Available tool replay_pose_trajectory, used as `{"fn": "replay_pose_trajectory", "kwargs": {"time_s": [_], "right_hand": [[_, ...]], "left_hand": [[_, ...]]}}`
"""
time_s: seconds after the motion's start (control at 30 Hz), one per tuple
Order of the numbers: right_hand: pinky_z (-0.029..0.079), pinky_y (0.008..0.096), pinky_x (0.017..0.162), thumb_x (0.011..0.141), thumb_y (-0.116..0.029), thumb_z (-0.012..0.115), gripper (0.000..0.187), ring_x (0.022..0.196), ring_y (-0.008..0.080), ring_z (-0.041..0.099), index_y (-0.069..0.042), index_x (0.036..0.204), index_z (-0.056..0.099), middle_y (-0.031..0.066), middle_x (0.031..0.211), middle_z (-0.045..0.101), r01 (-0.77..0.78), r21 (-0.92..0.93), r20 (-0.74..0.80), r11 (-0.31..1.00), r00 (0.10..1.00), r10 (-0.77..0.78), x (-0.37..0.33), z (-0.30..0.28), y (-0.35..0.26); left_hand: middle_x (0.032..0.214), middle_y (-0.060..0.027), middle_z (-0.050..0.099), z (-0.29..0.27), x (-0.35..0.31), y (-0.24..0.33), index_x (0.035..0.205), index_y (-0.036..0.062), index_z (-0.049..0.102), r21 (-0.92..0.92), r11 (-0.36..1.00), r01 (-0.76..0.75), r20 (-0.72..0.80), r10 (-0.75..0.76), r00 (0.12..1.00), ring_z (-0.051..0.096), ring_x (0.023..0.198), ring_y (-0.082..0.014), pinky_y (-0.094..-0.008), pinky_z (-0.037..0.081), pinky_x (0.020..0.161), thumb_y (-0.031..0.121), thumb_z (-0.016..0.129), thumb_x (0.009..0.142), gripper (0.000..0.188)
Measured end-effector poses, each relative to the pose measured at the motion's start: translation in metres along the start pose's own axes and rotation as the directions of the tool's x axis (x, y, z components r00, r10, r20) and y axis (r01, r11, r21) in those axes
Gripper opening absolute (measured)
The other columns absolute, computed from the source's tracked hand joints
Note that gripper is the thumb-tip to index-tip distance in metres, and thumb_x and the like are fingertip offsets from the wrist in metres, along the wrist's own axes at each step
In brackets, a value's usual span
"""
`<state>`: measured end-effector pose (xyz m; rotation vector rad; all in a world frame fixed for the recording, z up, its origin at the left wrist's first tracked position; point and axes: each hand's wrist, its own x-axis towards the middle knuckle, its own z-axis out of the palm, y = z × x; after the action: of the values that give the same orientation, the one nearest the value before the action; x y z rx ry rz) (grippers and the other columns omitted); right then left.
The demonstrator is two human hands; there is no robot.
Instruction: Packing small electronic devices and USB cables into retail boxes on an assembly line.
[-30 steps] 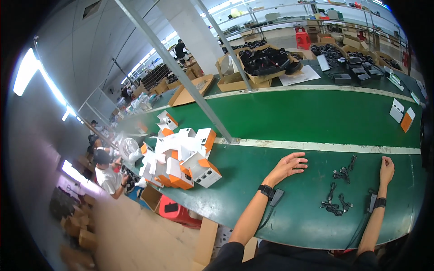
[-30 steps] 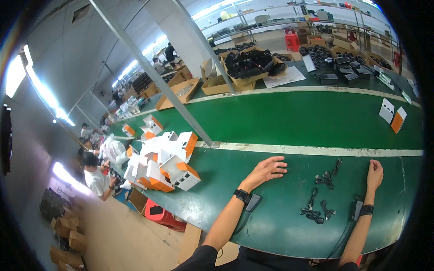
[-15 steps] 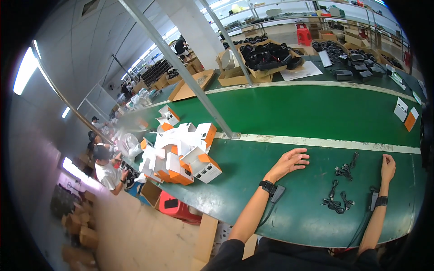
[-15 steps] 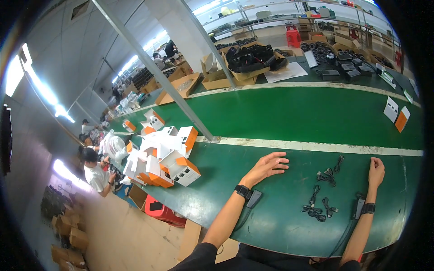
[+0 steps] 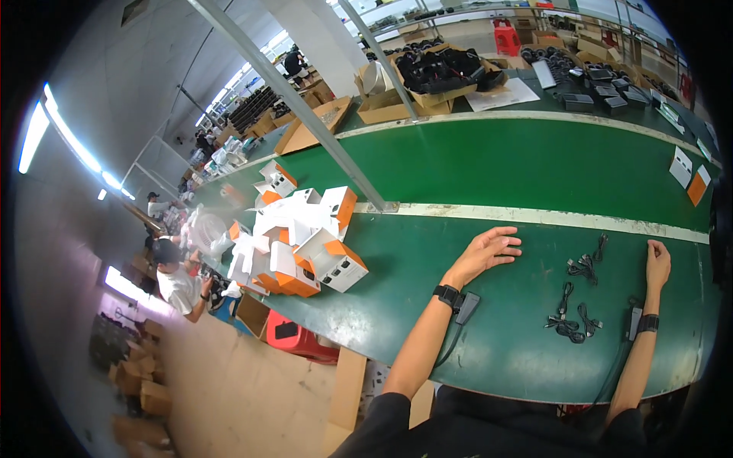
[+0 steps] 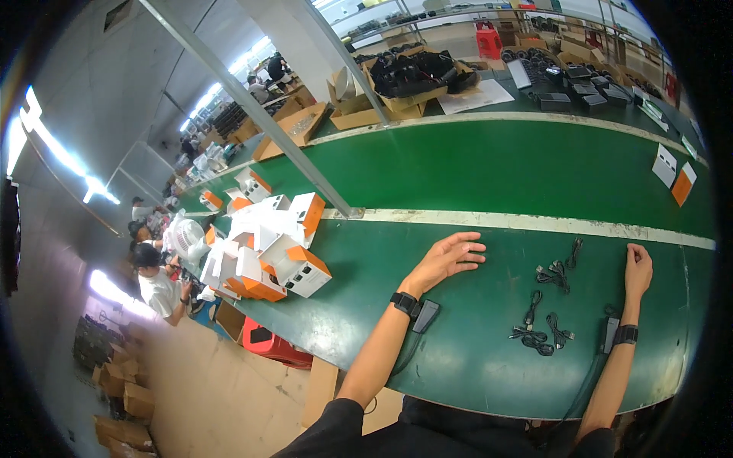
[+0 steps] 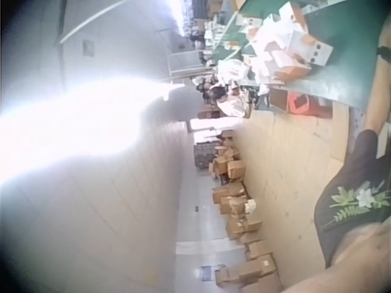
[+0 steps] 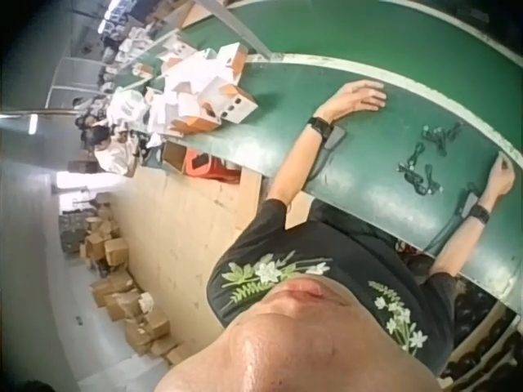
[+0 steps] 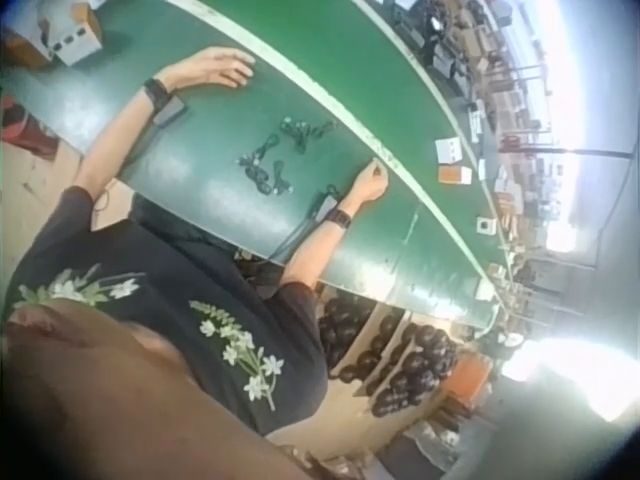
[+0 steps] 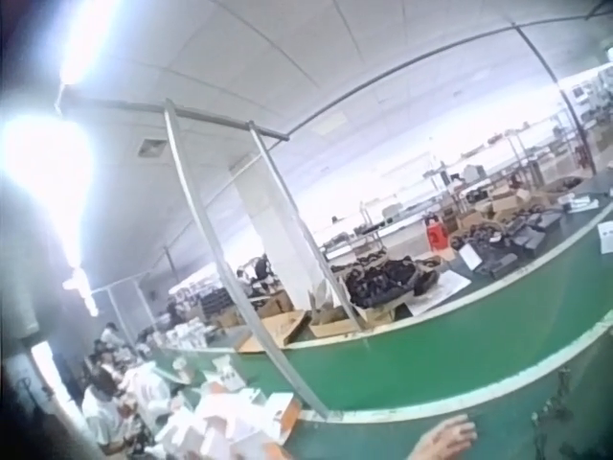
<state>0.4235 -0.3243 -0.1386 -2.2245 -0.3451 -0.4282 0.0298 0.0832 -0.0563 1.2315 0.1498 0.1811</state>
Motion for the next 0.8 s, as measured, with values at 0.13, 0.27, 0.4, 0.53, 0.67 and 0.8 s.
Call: {"fn": "replay_pose_trajectory", "kwargs": {"time_s": [0.13, 0.27, 0.4, 0.53, 0.67, 0.8], "right_hand": [[0.052, 0.0327, 0.073, 0.102, -0.027, 0.068, 0.021, 0.078, 0.0159, 0.067, -0.01, 0.111, 0.078, 0.0044, 0.085, 0.073, -0.022, -0.026, 0.039, 0.999, 0.999, 0.023, 0.0, 0.0, 0.002], [0.052, 0.0334, 0.074, 0.102, -0.031, 0.068, 0.026, 0.079, 0.0164, 0.068, -0.009, 0.111, 0.079, 0.0051, 0.089, 0.075, -0.029, -0.043, 0.036, 0.999, 0.999, 0.031, -0.001, 0.004, 0.004], [0.055, 0.034, 0.082, 0.101, -0.035, 0.069, 0.031, 0.091, 0.0199, 0.074, -0.01, 0.116, 0.079, 0.0082, 0.102, 0.08, 0.021, -0.009, 0.025, 1.0, 0.999, -0.021, 0.011, -0.011, 0.039], [0.057, 0.0377, 0.086, 0.098, -0.042, 0.07, 0.033, 0.1, 0.0262, 0.077, -0.017, 0.115, 0.081, 0.0094, 0.106, 0.081, -0.067, -0.067, 0.074, 0.995, 0.995, 0.072, 0.001, 0.004, -0.015], [0.058, 0.0406, 0.088, 0.096, -0.041, 0.068, 0.032, 0.102, 0.0304, 0.077, -0.02, 0.114, 0.082, 0.0101, 0.106, 0.081, -0.048, -0.12, 0.071, 0.992, 0.996, 0.057, -0.009, 0.002, -0.045], [0.057, 0.0404, 0.084, 0.095, -0.041, 0.067, 0.031, 0.096, 0.029, 0.076, -0.02, 0.113, 0.083, 0.0088, 0.099, 0.081, -0.064, -0.154, 0.09, 0.986, 0.993, 0.078, -0.012, -0.015, -0.049]], "left_hand": [[0.14, -0.0179, 0.063, 0.003, -0.001, -0.001, 0.153, 0.0019, 0.049, 0.023, 1.0, 0.012, -0.016, -0.012, 1.0, 0.066, 0.126, -0.029, -0.0419, 0.055, 0.109, 0.029, 0.06, 0.111, 0.052], [0.14, -0.0182, 0.063, 0.002, -0.004, -0.003, 0.153, 0.0013, 0.049, 0.013, 1.0, 0.008, -0.022, -0.008, 1.0, 0.066, 0.126, -0.0294, -0.0414, 0.056, 0.108, 0.027, 0.06, 0.111, 0.051], [0.138, -0.0182, 0.066, 0.007, 0.008, -0.012, 0.151, 0.0001, 0.051, -0.043, 0.999, -0.018, -0.003, 0.018, 1.0, 0.07, 0.122, -0.0303, -0.0402, 0.059, 0.104, 0.025, 0.065, 0.108, 0.051], [0.141, -0.0213, 0.065, -0.007, 0.0, -0.004, 0.151, -0.0006, 0.051, 0.017, 1.0, -0.019, -0.036, 0.019, 0.999, 0.069, 0.124, -0.0314, -0.0416, 0.057, 0.106, 0.027, 0.064, 0.109, 0.052], [0.143, -0.0245, 0.063, -0.009, 0.001, -0.003, 0.154, -0.0026, 0.047, 0.032, 0.999, -0.002, -0.053, 0.004, 0.999, 0.067, 0.127, -0.0329, -0.0429, 0.056, 0.109, 0.027, 0.058, 0.111, 0.053], [0.148, -0.026, 0.059, -0.004, 0.004, -0.004, 0.158, -0.0024, 0.042, -0.071, 0.997, -0.025, -0.022, 0.024, 0.999, 0.065, 0.129, -0.0338, -0.0439, 0.055, 0.108, 0.034, 0.052, 0.113, 0.059]]}}
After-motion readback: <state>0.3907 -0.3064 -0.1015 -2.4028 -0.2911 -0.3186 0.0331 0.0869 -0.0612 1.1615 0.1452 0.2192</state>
